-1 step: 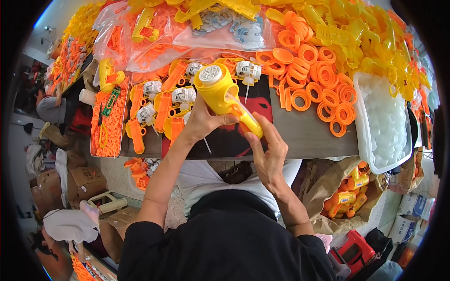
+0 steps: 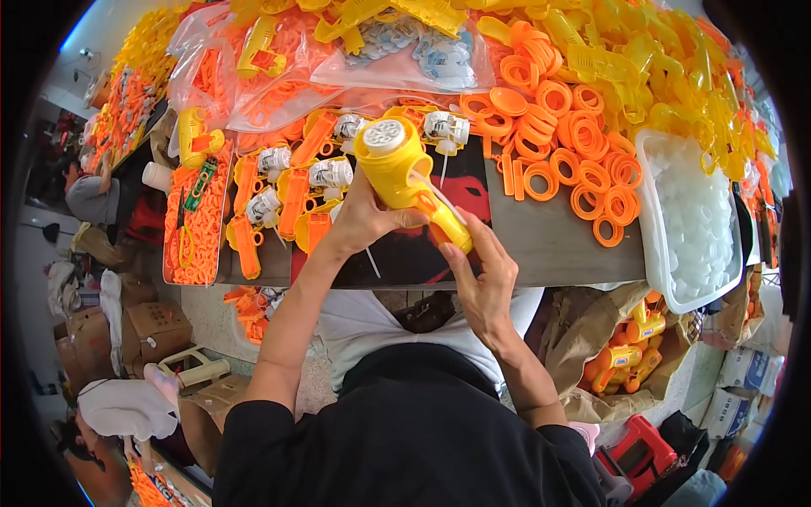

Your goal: Assembling small plastic toy guns from various components at a factory workbench.

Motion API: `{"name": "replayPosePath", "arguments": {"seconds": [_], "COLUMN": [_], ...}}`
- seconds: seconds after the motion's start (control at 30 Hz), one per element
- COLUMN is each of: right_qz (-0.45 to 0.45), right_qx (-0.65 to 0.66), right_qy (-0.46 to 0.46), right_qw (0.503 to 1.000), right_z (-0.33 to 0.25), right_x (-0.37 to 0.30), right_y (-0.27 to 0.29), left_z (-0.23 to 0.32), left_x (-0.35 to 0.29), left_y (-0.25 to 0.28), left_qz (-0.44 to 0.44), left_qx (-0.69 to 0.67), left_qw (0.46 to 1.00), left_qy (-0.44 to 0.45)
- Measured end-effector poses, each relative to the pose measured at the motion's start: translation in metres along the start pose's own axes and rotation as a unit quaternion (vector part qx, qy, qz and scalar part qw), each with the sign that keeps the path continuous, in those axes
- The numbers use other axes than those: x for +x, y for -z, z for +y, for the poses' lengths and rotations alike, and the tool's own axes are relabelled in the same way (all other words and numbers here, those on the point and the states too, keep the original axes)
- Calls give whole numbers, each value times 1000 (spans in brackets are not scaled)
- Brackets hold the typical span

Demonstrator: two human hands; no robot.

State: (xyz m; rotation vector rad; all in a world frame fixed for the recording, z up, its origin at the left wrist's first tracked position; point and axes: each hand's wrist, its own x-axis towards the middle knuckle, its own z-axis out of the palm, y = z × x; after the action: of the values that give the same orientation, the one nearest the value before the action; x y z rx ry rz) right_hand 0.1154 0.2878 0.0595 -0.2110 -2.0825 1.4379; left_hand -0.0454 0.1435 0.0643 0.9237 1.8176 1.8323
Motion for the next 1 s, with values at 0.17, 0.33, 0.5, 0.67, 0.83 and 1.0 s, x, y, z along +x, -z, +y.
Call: {"name": "replayPosePath", "arguments": {"seconds": [0.17,0.33,0.5,0.67,0.83,1.0], "right_qz": [-2,15,-17,-15,-59,-80], "right_qx": [58,13,29,2,264,565], "right_qy": [-77,-12,-18,-11,-102,-199], "right_qw": [995,1000,999,1000,957,797], "right_z": [4,7,3,-14,-2,41], "right_x": [-8,-12,-9,42,56,18], "right_y": [5,2,11,29,42,34], "left_z": [1,2,0,41,49,40], "left_x": [11,12,15,14,7,-5], "left_y": [5,4,12,-11,-20,-19], "left_qz": [-73,-80,-108,-130,-82,-59], "left_qx": [-21,-69,-41,76,171,19], "left_qw": [996,992,992,988,982,991], "left_qy": [55,74,53,46,-22,118]}}
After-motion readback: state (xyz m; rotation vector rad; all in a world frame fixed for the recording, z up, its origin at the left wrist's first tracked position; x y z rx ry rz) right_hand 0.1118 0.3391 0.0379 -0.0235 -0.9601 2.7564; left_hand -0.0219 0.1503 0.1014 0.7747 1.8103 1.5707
